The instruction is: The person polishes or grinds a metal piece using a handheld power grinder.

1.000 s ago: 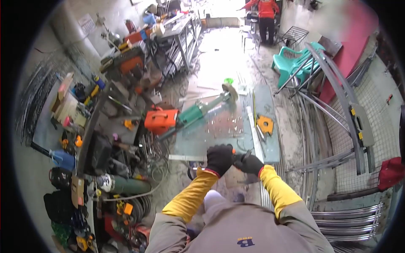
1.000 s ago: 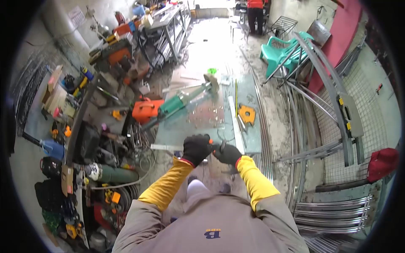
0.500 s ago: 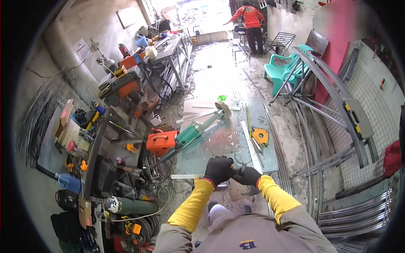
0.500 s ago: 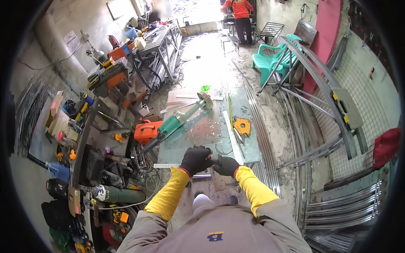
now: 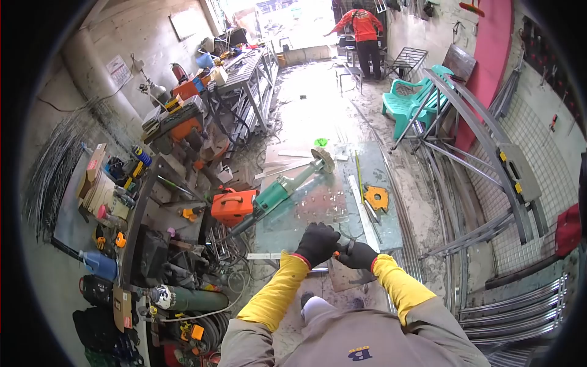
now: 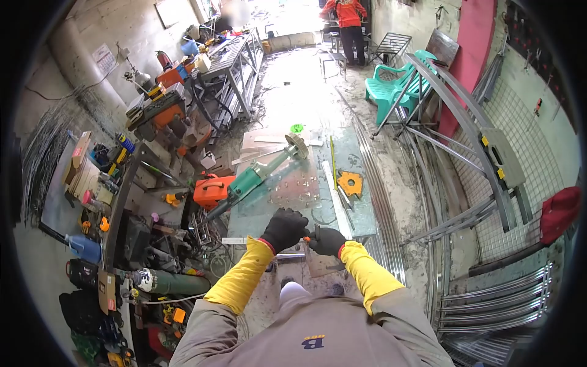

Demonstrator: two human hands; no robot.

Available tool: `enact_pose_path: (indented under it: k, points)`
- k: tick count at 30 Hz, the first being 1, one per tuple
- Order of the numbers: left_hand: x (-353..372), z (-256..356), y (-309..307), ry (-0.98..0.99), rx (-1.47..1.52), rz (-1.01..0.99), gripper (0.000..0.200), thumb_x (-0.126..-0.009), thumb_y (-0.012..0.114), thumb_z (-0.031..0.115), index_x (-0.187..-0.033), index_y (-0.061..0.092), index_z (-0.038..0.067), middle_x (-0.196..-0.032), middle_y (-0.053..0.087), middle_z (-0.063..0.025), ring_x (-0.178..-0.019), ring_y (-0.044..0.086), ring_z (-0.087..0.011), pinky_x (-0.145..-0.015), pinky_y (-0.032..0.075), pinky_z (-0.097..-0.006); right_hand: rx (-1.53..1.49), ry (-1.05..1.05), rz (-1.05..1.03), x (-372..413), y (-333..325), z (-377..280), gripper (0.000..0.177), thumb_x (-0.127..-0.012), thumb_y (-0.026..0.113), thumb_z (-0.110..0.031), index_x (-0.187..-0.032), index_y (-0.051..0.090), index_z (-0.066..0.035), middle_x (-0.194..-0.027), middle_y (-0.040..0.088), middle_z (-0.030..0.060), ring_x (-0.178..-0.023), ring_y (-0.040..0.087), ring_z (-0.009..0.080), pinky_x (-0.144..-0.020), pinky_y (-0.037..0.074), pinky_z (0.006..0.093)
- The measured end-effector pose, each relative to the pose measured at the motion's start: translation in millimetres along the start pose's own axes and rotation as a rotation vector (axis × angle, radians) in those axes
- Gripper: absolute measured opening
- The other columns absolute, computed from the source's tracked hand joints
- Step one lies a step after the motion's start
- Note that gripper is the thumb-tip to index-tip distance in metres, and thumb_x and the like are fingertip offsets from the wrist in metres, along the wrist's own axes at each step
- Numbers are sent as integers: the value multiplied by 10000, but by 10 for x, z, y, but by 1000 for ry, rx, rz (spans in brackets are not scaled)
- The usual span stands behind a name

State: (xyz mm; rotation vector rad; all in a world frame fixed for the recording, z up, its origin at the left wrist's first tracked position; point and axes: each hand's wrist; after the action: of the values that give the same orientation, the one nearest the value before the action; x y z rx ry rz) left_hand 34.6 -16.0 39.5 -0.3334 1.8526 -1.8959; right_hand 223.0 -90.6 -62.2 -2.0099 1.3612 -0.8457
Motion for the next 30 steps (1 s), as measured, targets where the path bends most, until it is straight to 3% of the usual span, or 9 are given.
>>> enact_pose_path:
  k: [4,6,10,12,15,18,22,23,30]
  points:
    - [17,275,451,-326,537,237,207,-971,666,280,-986,707,78,-858,703,-111,-801,690,-304,-724,523,-429,-62,-52,34,-59,65,111,327,-979,600,-425,-1154,751,-193,-968,754,161,-911,716,383,-821,549,503]
    - [-67,507,555,-725,1296,598,210,-1019,587,219,-987,699,44,-794,651,-39,-752,634,-175,-695,498,-341,-34,-21,9,-17,-32,6,313,-978,622,-414,-1156,742,-186,-990,762,140,-923,720,368,-824,561,481]
    - [-241,506,751,-935,1179,768,239,-1019,538,176,-1019,729,31,-782,637,-12,-695,553,-111,-638,471,-309,-16,-6,-55,65,-163,-138,353,-965,592,-437,-1074,773,-154,-936,747,197,-918,717,400,-834,550,514]
    - [-215,407,758,-905,1209,808,180,-984,598,130,-1031,740,31,-802,673,-48,-682,615,-165,-631,498,-333,6,-22,-49,58,-209,-125,350,-963,595,-435,-1058,776,-150,-936,747,199,-921,717,400,-836,550,514]
    - [-150,-35,829,82,753,584,174,-937,650,111,-1077,750,83,-846,699,-123,-784,691,-330,-706,547,-421,-89,-94,-27,47,-239,-145,321,-968,608,-392,-1139,735,-152,-1008,741,206,-956,705,411,-843,549,516]
    - [-122,-144,618,221,638,484,223,-907,662,76,-1117,736,79,-931,719,-122,-851,701,-340,-723,559,-424,-93,-166,150,-39,46,84,261,-957,710,-367,-1014,720,-113,-819,737,85,-736,692,267,-707,536,413]
    - [-66,192,1037,-372,367,719,234,-982,619,113,-1167,737,31,-985,731,-133,-909,713,-277,-793,563,-374,-109,-70,-20,27,-152,-62,262,-972,676,-364,-1039,764,-126,-816,742,91,-767,707,288,-730,546,410]
    - [-126,542,821,-820,1238,899,274,-1041,625,223,-1178,739,15,-995,738,-99,-901,688,-198,-782,553,-352,-117,-44,-39,15,-126,-35,311,-976,649,-388,-1008,764,-101,-830,748,113,-786,715,313,-737,549,417]
    - [-183,567,1212,-1159,1508,741,324,-1075,599,311,-1022,739,24,-884,681,-26,-772,577,-107,-690,487,-323,26,-94,26,-23,-13,155,384,-960,627,-429,-963,756,-67,-824,756,143,-785,737,322,-736,565,421]
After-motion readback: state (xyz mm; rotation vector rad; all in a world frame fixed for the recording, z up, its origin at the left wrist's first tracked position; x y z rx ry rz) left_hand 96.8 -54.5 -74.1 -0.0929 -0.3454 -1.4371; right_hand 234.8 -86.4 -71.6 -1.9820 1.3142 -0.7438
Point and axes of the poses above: each hand's wrist, its own x-axis away from the middle knuckle, its own y-axis out of the palm, z = x × y
